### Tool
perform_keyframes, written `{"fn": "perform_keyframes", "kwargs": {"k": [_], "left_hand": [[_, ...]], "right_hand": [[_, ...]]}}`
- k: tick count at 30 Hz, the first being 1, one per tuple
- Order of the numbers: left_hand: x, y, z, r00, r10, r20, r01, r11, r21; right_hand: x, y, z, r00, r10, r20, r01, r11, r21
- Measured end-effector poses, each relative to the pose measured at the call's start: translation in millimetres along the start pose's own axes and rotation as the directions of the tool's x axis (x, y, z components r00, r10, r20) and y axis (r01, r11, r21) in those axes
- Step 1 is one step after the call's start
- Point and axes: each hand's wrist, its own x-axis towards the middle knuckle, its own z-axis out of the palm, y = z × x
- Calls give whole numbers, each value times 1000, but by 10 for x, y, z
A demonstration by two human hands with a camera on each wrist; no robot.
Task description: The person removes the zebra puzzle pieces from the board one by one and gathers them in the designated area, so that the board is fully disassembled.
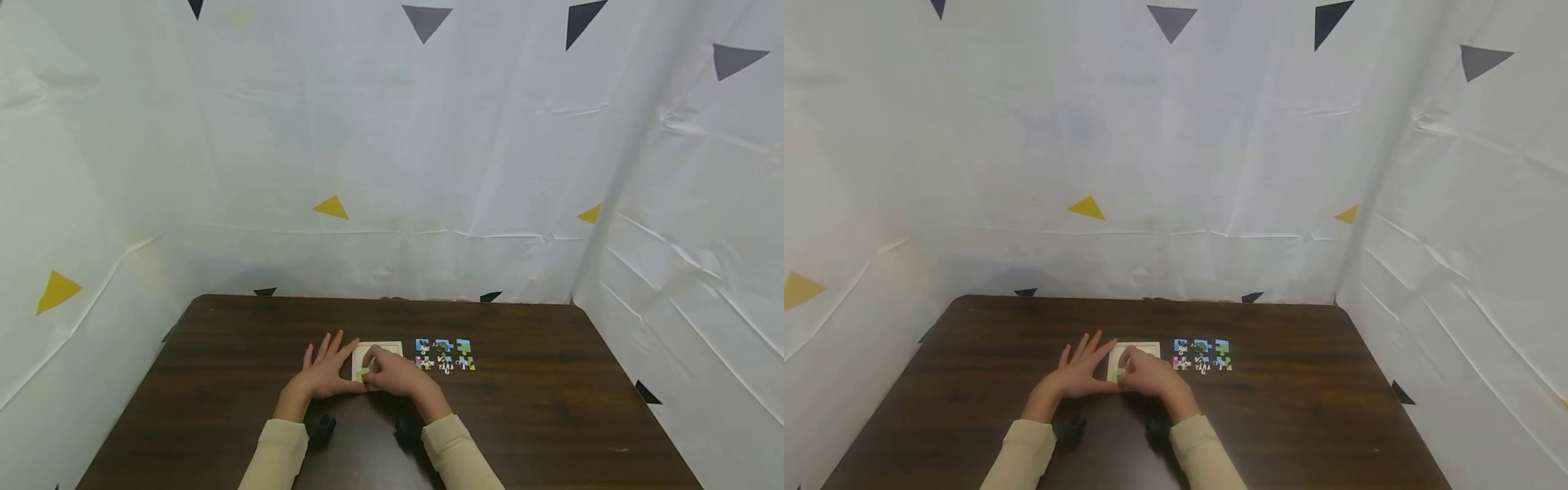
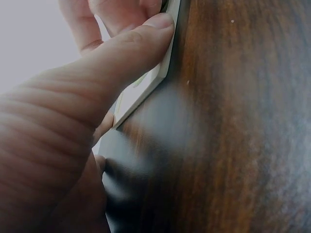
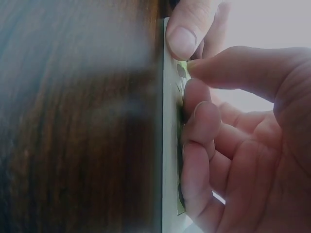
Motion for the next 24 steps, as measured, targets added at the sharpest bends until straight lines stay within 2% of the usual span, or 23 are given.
{"fn": "perform_keyframes", "kwargs": {"k": [14, 21, 24], "left_hand": [[-10, 12, -29, 1000, -5, -11, 5, 1000, -6], [-23, 1, 6, 1000, 5, 21, -5, 1000, -14], [-9, -11, 7, 1000, 7, 0, -7, 1000, -4]], "right_hand": [[-18, -22, -47, 998, -52, 35, 51, 998, 37], [-42, 10, -30, 997, -63, 49, 59, 996, 73], [-19, 25, -37, 996, -80, 47, 75, 992, 107]]}}
